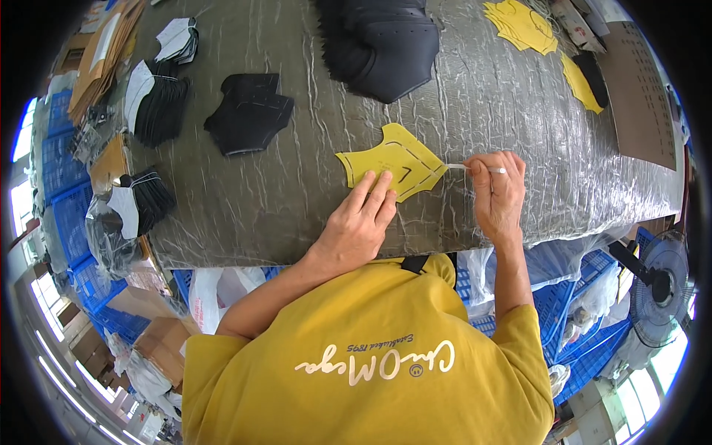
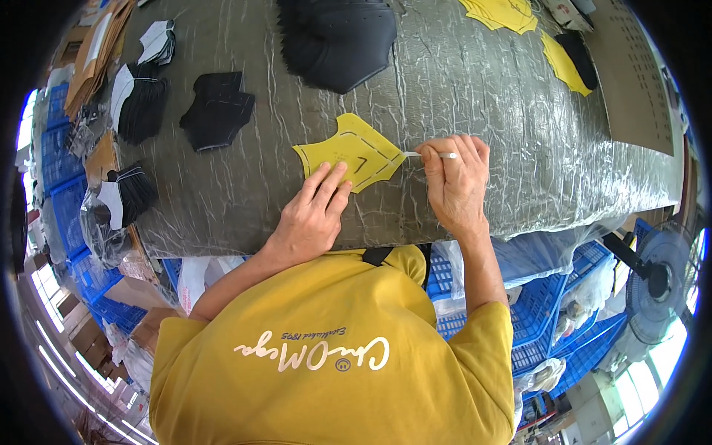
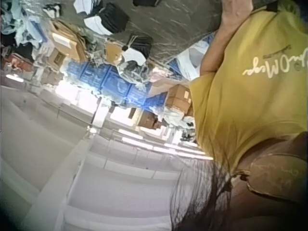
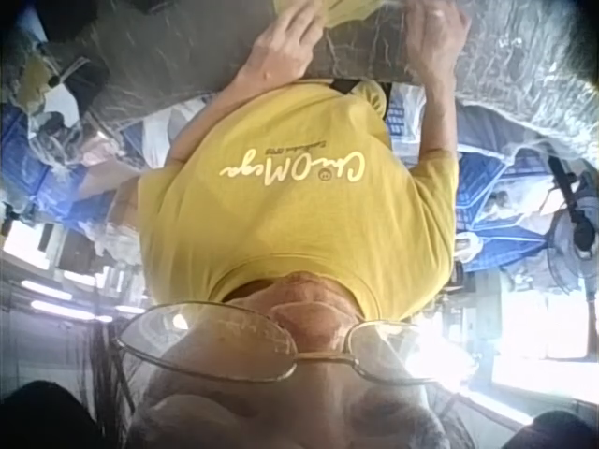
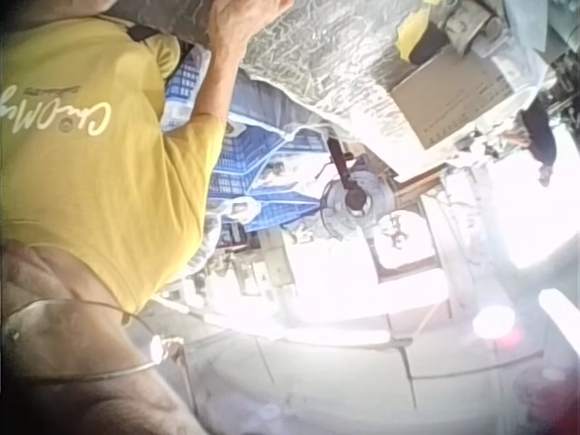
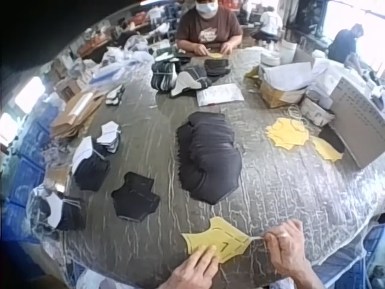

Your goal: Tracing patterns onto shoe component pieces using a stencil and marking pen.

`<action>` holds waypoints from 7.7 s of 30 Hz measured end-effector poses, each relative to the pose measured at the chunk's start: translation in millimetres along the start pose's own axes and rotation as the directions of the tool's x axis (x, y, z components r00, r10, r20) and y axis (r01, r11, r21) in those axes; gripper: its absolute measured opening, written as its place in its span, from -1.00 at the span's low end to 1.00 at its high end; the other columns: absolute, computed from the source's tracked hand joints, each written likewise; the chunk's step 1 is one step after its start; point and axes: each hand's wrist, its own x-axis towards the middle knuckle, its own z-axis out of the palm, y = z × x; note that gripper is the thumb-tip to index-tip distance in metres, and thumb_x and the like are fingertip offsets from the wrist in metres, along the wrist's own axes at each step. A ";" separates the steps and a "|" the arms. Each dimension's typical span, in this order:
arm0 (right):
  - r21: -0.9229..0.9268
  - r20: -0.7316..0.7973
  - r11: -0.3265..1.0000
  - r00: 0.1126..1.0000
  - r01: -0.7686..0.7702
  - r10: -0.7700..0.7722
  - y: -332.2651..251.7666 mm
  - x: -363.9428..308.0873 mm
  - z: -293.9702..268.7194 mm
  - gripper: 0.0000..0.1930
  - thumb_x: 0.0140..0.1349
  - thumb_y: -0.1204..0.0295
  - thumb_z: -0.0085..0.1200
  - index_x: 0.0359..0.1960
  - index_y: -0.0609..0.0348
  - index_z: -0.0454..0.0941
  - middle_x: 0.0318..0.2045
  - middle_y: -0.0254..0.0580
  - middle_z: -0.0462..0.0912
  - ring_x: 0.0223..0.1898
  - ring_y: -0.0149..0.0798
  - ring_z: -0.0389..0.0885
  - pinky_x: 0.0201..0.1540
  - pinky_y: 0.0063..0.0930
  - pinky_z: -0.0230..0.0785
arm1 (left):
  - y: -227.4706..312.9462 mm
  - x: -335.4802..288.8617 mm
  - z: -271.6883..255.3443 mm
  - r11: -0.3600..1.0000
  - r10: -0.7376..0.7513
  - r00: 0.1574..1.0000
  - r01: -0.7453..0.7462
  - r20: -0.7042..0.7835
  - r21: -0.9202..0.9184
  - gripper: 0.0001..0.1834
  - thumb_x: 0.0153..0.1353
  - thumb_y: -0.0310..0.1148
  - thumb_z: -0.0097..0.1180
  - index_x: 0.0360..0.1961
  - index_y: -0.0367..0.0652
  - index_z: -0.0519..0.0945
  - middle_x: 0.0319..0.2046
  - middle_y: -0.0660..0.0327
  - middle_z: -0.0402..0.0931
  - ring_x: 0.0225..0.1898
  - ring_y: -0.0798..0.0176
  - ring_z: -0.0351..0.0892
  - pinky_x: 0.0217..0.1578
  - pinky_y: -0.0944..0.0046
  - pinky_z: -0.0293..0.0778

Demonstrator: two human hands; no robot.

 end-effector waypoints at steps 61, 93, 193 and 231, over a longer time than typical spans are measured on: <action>0.969 0.244 -0.195 0.732 -0.153 0.636 115.9 -9.8 14.6 -0.74 0.48 0.49 0.11 0.13 0.28 0.55 -0.23 -0.38 0.69 -0.54 -0.68 0.31 -0.43 -0.82 0.32 | -61.5 33.2 -0.4 0.950 0.110 0.992 -0.121 -0.057 -0.286 -0.51 0.11 -0.63 0.10 0.12 -0.29 0.64 0.26 0.07 0.52 0.43 -0.04 0.35 0.49 -0.17 0.14; 0.229 0.343 0.950 0.931 -0.213 0.126 5.2 18.1 19.0 -0.50 -0.01 0.54 0.47 0.05 0.06 0.69 0.07 -0.29 0.62 -0.14 -0.20 0.69 -0.22 -0.39 0.60 | -44.4 13.3 6.8 0.971 -0.085 0.993 0.064 -0.080 -0.231 -0.41 0.11 -0.47 0.32 0.20 -0.21 0.48 0.43 -0.04 0.25 0.42 -0.13 0.24 0.45 -0.18 0.16; 0.394 0.251 0.909 0.936 0.135 -0.248 -55.0 90.2 64.0 -0.84 0.39 0.33 0.20 -0.32 0.13 0.68 -0.42 -0.28 0.58 -0.31 -0.15 0.49 -0.19 -0.25 0.29 | -2.7 10.3 9.1 0.981 0.042 0.999 -0.039 -0.011 0.190 -0.50 0.31 -0.22 0.03 0.14 -0.35 0.62 0.24 -0.16 0.42 0.34 -0.31 0.34 0.37 -0.18 0.33; 0.354 0.116 0.858 0.893 0.372 -0.435 -33.5 93.5 77.7 -0.93 0.29 0.45 0.27 -0.34 0.09 0.62 -0.42 -0.33 0.62 -0.35 -0.18 0.53 -0.04 -0.28 0.28 | -4.8 14.5 1.1 0.984 0.072 0.997 -0.069 -0.013 0.162 -0.49 0.29 -0.24 0.05 0.13 -0.42 0.61 0.22 -0.15 0.44 0.31 -0.28 0.36 0.31 -0.11 0.43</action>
